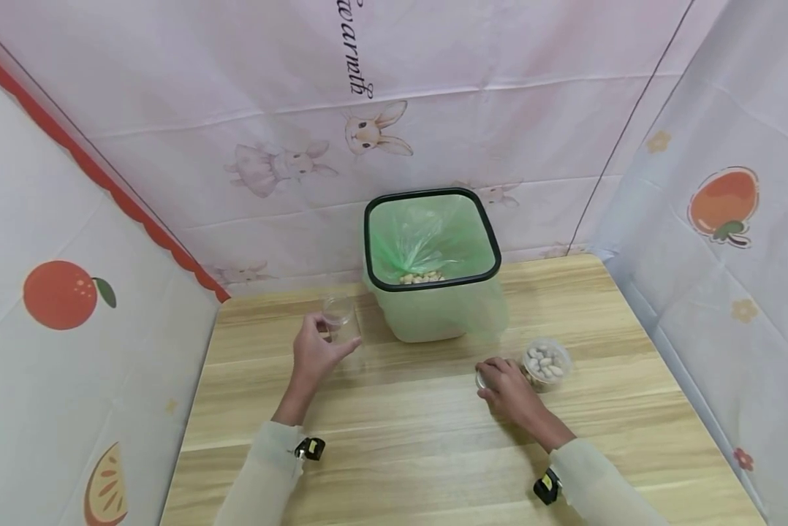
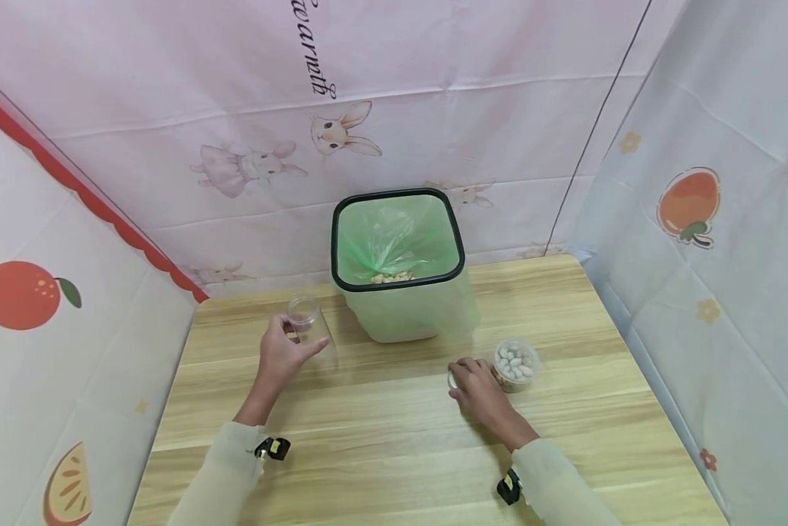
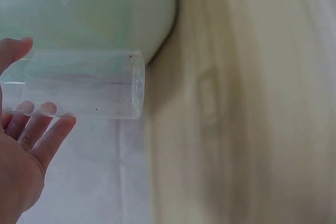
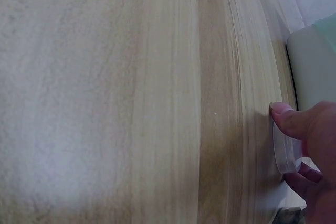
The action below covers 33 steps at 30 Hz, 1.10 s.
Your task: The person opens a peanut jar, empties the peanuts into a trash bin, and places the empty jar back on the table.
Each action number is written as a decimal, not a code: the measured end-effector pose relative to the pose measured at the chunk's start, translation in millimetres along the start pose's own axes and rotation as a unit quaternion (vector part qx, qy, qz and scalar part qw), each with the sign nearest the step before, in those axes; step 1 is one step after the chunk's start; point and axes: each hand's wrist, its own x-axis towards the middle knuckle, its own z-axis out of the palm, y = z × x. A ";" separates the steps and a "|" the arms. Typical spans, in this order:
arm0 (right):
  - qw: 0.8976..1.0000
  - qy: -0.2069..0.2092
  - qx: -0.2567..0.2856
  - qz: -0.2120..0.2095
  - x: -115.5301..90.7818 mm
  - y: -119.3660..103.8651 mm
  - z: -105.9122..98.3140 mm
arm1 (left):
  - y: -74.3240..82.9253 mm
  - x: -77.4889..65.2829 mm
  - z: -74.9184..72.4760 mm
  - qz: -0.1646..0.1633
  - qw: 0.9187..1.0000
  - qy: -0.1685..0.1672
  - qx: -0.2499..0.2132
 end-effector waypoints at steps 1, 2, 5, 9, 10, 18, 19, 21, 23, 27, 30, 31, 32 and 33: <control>1.000 0.001 0.000 0.000 0.0 0.2 -0.1 | -1.8 -2.8 1.7 -0.003 1.000 -0.005 -0.005; 1.000 0.001 0.000 0.000 0.0 0.3 -0.1 | -3.6 -5.4 3.4 -0.005 1.000 -0.010 -0.011; 1.000 0.001 -0.004 0.000 -0.2 0.2 0.3 | -9.1 -12.7 8.0 -0.009 0.999 -0.026 -0.021; 1.000 0.002 -0.007 0.000 -0.4 -0.1 1.1 | -14.1 -20.8 12.7 -0.015 0.999 -0.039 -0.025; 1.000 0.000 -0.006 0.000 -0.4 -0.4 1.1 | -15.3 -22.5 13.7 -0.017 0.999 -0.041 -0.024; 1.000 -0.004 0.007 0.001 -1.2 -2.9 0.4 | -18.1 -31.7 19.9 -0.017 0.998 -0.045 -0.042; 1.000 -0.005 0.009 0.002 -1.3 -3.0 0.3 | -18.6 -32.5 20.9 -0.016 0.998 -0.045 -0.043; 1.000 -0.006 0.009 0.003 -1.2 -2.9 0.5 | -19.5 -33.6 22.8 -0.014 0.998 -0.044 -0.045; 1.000 -0.008 0.008 0.002 -1.1 -2.5 0.9 | -20.3 -34.9 24.2 -0.012 0.998 -0.042 -0.047; 1.000 -0.013 0.003 0.001 -1.0 -1.4 1.8 | -21.9 -36.8 25.8 -0.007 0.998 -0.037 -0.047; 1.000 -0.015 0.004 0.001 -1.0 -1.0 2.0 | -22.9 -37.7 27.2 -0.006 0.998 -0.034 -0.049; 1.000 -0.015 0.004 0.001 -1.0 -0.9 2.1 | -23.3 -38.0 27.6 -0.006 0.998 -0.035 -0.049; 1.000 -0.016 0.003 0.001 -1.2 -0.8 2.1 | -23.7 -38.5 28.1 -0.006 0.998 -0.034 -0.050; 1.000 -0.015 0.002 0.002 -1.3 -0.7 2.2 | -24.0 -38.9 28.6 -0.006 0.998 -0.034 -0.052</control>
